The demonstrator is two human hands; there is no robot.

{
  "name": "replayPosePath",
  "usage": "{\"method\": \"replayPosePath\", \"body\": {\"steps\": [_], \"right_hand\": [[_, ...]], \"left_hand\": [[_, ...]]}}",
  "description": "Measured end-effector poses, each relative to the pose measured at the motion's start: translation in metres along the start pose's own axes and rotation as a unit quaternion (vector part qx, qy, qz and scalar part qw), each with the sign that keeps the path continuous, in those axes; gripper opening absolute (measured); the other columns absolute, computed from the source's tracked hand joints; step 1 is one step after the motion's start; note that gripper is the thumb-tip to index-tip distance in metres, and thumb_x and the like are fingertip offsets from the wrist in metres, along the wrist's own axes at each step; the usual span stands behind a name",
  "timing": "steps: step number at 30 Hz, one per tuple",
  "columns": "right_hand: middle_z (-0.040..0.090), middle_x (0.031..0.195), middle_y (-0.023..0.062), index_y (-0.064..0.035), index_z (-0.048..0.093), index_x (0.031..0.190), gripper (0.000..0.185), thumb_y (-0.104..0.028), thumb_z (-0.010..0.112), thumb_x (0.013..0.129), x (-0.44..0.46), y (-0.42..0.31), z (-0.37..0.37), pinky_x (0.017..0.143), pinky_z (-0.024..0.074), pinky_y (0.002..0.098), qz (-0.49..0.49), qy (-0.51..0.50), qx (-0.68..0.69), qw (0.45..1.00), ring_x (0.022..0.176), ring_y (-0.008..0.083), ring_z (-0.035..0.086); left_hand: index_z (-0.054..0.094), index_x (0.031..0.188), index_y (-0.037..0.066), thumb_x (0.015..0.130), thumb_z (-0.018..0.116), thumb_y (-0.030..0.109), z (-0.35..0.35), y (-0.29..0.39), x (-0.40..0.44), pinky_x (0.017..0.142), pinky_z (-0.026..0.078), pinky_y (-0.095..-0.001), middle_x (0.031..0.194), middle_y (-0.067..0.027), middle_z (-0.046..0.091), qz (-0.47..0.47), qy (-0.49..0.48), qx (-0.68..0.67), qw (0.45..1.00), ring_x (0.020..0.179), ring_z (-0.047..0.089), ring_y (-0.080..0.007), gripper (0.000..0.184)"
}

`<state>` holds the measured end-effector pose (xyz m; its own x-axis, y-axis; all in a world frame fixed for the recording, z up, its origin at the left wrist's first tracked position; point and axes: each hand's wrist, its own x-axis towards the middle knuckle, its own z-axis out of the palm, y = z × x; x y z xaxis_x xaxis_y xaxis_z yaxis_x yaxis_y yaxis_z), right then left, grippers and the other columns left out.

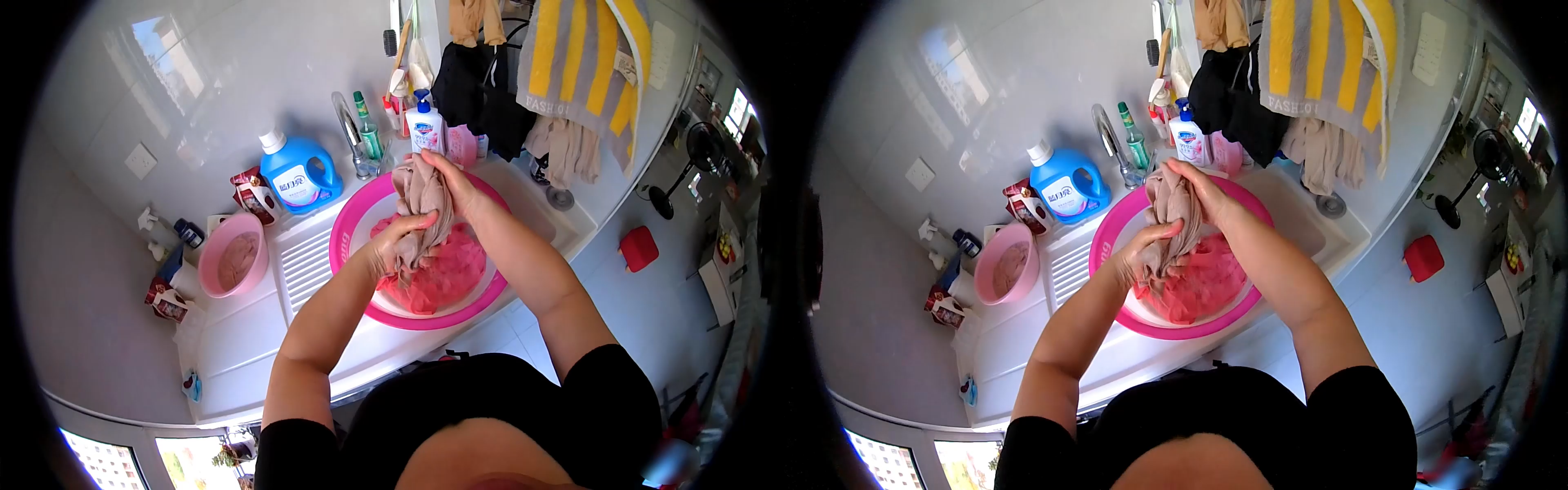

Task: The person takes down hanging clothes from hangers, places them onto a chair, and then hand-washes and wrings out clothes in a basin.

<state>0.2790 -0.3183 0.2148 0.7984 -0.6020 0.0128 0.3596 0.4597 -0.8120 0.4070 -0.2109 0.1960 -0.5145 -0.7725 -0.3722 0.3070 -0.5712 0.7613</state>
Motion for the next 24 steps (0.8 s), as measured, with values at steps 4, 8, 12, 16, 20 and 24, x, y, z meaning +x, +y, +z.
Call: {"method": "replayPosePath", "body": {"steps": [4, 8, 12, 16, 20, 24], "right_hand": [[0.041, 0.130, 0.0200, -0.0066, 0.036, 0.133, 0.074, -0.056, 0.046, 0.080, 0.001, 0.006, 0.006, 0.091, 0.0396, 0.0498, -0.013, -0.123, 0.067, 0.990, 0.106, 0.0393, 0.051], [0.044, 0.126, 0.0208, -0.0041, 0.039, 0.127, 0.067, -0.047, 0.055, 0.078, -0.005, -0.002, 0.006, 0.091, 0.0415, 0.0471, -0.043, -0.171, 0.087, 0.980, 0.107, 0.0379, 0.052], [0.052, 0.114, 0.0172, -0.0037, 0.050, 0.104, 0.045, -0.023, 0.072, 0.069, -0.011, -0.017, 0.018, 0.086, 0.0459, 0.0400, -0.058, -0.195, -0.052, 0.978, 0.100, 0.0288, 0.056], [0.061, 0.083, 0.0101, -0.0039, 0.053, 0.089, 0.020, -0.017, 0.064, 0.078, -0.010, -0.021, 0.033, 0.073, 0.0488, 0.0325, -0.089, -0.096, -0.170, 0.977, 0.078, 0.0201, 0.061], [0.053, 0.064, 0.0054, -0.0064, 0.053, 0.082, 0.017, -0.020, 0.062, 0.081, -0.007, -0.021, 0.040, 0.056, 0.0452, 0.0275, -0.123, -0.035, -0.064, 0.990, 0.059, 0.0152, 0.054], [0.049, 0.056, 0.0031, -0.0099, 0.051, 0.078, 0.020, -0.027, 0.060, 0.084, -0.003, -0.021, 0.051, 0.045, 0.0391, 0.0261, -0.115, 0.065, -0.165, 0.977, 0.045, 0.0128, 0.047]], "left_hand": [[0.054, 0.093, 0.000, 0.075, 0.056, 0.062, 0.003, -0.004, 0.006, 0.036, 0.035, -0.0240, 0.066, -0.0092, 0.051, -0.002, -0.086, -0.070, 0.994, 0.051, 0.049, -0.0187, 0.064], [0.053, 0.094, 0.002, 0.073, 0.056, 0.063, 0.009, -0.001, 0.002, 0.033, 0.032, -0.0232, 0.066, -0.0087, 0.050, 0.016, -0.065, -0.103, 0.992, 0.051, 0.049, -0.0180, 0.065], [0.051, 0.098, 0.006, 0.074, 0.056, 0.062, 0.017, -0.001, 0.003, 0.032, 0.031, -0.0235, 0.066, -0.0080, 0.050, 0.090, 0.062, -0.043, 0.993, 0.050, 0.050, -0.0176, 0.061], [0.051, 0.105, 0.007, 0.075, 0.058, 0.055, 0.018, 0.005, 0.003, 0.045, 0.041, -0.0275, 0.076, -0.0089, 0.054, 0.134, 0.115, -0.011, 0.984, 0.059, 0.053, -0.0193, 0.058], [0.053, 0.104, 0.004, 0.074, 0.068, 0.037, 0.020, 0.014, -0.003, 0.054, 0.044, -0.0285, 0.081, -0.0086, 0.057, 0.195, 0.113, 0.047, 0.973, 0.067, 0.055, -0.0176, 0.047], [0.057, 0.089, 0.004, 0.075, 0.069, 0.025, 0.020, 0.014, 0.006, 0.046, 0.038, -0.0247, 0.067, -0.0027, 0.055, 0.182, 0.201, 0.219, 0.937, 0.053, 0.050, -0.0114, 0.028]]}}
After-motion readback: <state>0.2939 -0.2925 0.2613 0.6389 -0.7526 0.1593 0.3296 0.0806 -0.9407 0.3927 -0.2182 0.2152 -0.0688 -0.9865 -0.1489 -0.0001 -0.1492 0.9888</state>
